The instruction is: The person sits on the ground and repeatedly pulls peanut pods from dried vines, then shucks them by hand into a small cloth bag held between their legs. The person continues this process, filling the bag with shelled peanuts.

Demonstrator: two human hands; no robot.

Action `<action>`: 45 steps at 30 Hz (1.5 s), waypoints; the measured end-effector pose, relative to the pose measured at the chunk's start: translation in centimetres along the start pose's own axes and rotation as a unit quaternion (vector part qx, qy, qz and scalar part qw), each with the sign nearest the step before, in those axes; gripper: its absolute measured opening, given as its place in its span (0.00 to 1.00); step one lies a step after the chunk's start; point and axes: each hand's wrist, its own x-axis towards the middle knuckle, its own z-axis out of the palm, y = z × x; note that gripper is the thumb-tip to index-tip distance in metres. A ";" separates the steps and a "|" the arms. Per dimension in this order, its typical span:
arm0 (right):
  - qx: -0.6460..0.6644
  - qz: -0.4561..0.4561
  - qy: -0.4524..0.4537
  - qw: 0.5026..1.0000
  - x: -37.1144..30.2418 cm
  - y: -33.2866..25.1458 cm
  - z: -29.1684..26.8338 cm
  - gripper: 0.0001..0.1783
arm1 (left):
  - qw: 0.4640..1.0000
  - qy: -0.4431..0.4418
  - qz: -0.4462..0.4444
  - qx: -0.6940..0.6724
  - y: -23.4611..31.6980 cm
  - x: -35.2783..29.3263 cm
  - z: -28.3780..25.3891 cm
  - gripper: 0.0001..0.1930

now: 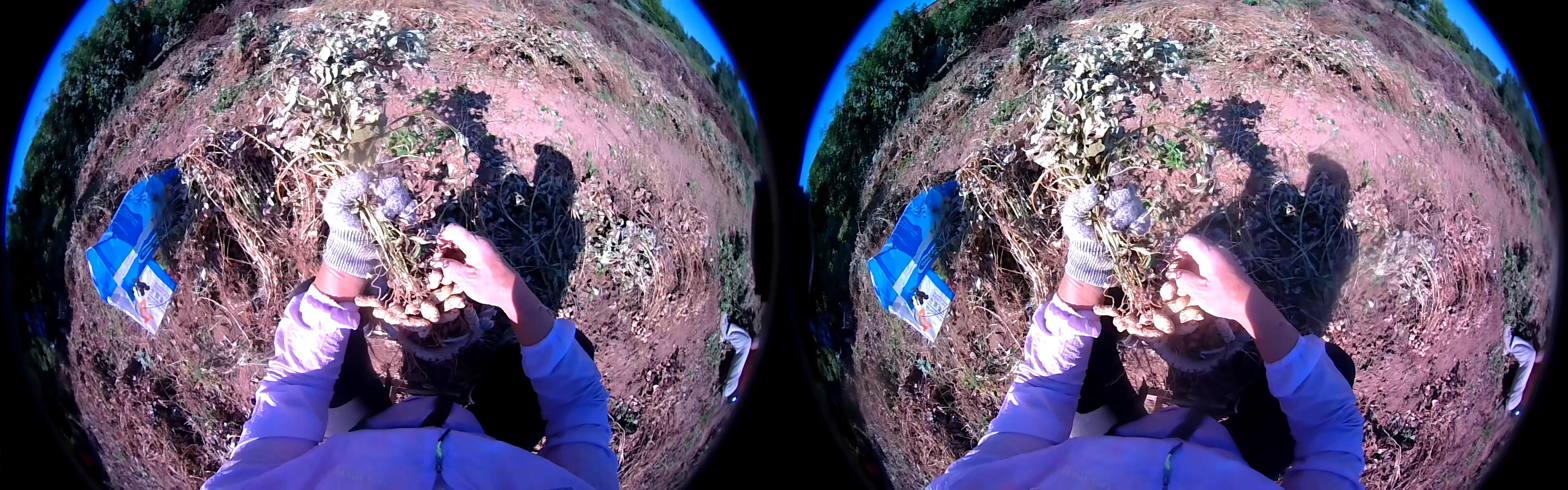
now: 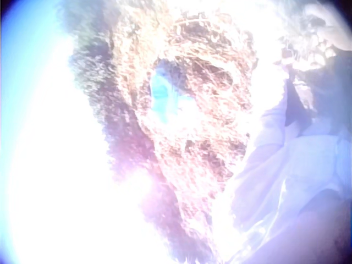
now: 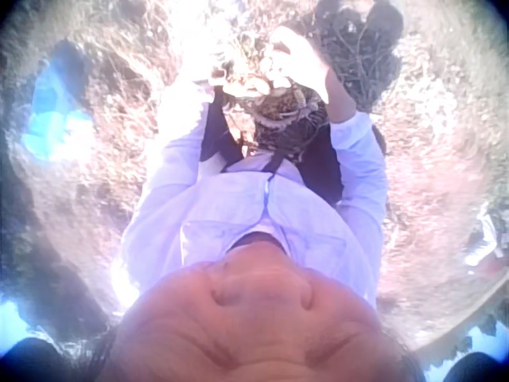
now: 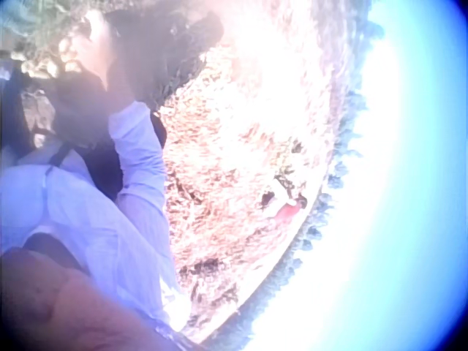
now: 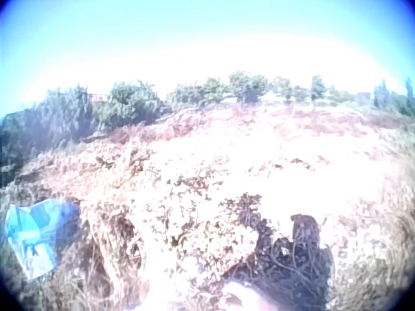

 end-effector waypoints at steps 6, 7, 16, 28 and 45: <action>-0.053 0.049 0.061 0.996 0.5 -0.9 -0.1 0.16 | 0.998 0.042 0.012 -0.039 -0.1 0.3 0.6 0.10; -0.011 0.018 0.067 0.997 0.9 0.4 0.3 0.18 | 0.998 0.049 0.009 -0.022 -0.2 0.4 0.6 0.10; 0.022 0.022 0.217 0.976 0.9 1.6 1.9 0.04 | 0.993 0.114 0.028 0.001 -1.0 0.8 0.3 0.08; -0.090 0.087 0.111 0.986 0.3 7.1 -3.4 0.13 | 0.961 0.245 0.021 0.130 -0.4 1.5 0.1 0.10; -0.150 -0.022 0.052 0.987 0.3 -0.7 -4.8 0.35 | 0.965 0.139 0.045 0.216 -2.0 2.2 -2.2 0.13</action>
